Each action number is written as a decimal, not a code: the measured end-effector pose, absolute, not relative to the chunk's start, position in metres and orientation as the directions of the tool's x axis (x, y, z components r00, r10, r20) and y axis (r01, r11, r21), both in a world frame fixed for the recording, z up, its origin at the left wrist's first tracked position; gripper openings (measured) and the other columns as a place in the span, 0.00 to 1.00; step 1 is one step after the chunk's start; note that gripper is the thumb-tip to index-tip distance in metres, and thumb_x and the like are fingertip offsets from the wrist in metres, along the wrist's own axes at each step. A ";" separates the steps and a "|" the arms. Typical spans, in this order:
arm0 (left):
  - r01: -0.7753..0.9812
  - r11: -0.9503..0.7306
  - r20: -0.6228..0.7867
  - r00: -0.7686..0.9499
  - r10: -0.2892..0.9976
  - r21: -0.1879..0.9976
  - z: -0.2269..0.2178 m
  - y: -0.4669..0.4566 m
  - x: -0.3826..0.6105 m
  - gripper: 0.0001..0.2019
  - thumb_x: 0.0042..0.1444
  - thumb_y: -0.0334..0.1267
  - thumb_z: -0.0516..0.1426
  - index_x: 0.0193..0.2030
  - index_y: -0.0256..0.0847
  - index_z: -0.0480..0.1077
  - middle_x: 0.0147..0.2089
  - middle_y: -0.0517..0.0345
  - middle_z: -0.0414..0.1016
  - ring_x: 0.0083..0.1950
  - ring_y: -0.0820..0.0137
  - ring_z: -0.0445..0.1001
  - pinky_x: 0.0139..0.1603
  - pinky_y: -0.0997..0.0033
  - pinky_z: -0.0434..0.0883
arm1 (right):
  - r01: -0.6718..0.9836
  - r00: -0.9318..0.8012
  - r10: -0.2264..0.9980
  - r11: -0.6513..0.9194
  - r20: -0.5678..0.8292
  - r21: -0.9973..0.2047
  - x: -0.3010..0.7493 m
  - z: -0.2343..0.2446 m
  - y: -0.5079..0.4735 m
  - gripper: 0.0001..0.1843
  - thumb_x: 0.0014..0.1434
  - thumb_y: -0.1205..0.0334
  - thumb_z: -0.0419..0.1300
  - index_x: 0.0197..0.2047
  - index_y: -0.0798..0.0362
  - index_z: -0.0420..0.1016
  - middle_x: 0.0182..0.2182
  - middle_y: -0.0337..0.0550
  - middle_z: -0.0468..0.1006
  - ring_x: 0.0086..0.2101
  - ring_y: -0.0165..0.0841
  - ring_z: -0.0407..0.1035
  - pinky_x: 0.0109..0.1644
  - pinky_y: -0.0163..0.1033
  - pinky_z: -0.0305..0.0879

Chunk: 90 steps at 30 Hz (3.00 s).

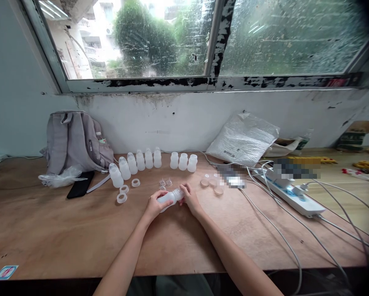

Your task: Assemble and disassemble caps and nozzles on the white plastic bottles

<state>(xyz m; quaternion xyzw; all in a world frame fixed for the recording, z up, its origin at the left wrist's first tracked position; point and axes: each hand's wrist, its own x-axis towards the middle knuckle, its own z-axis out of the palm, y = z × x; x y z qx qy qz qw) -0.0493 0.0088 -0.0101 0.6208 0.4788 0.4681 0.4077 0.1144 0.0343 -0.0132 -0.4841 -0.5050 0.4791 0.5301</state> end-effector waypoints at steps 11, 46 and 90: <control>0.189 -0.212 0.189 0.134 0.973 0.959 -0.006 0.006 -0.052 0.17 0.37 0.43 0.63 0.35 0.37 0.70 0.36 0.53 0.74 0.38 0.64 0.70 0.38 0.68 0.66 | 0.018 0.028 0.994 0.108 0.108 -0.994 0.103 -0.021 0.028 0.14 0.52 0.50 0.48 0.27 0.52 0.63 0.11 0.31 0.63 0.10 0.29 0.60 0.09 0.31 0.52; 0.179 -0.208 0.257 -0.318 0.913 0.962 -0.024 0.037 -0.082 0.12 0.50 0.44 0.53 0.38 0.40 0.67 0.36 0.53 0.71 0.39 0.66 0.70 0.40 0.68 0.66 | 0.911 -0.354 0.852 0.407 0.386 -0.063 0.061 0.080 0.194 0.18 0.55 0.52 0.54 0.45 0.54 0.62 0.38 0.50 0.73 0.44 0.41 0.63 0.45 0.42 0.51; 0.907 -0.084 0.513 -0.155 0.845 0.412 -0.040 0.033 -0.099 0.23 0.48 0.32 0.51 0.52 0.33 0.59 0.53 0.42 0.64 0.57 0.57 0.57 0.55 0.54 0.56 | 0.805 -0.277 0.847 0.462 0.454 -0.372 0.091 -0.032 0.032 0.22 0.54 0.64 0.50 0.54 0.50 0.58 0.45 0.48 0.67 0.44 0.38 0.61 0.47 0.43 0.57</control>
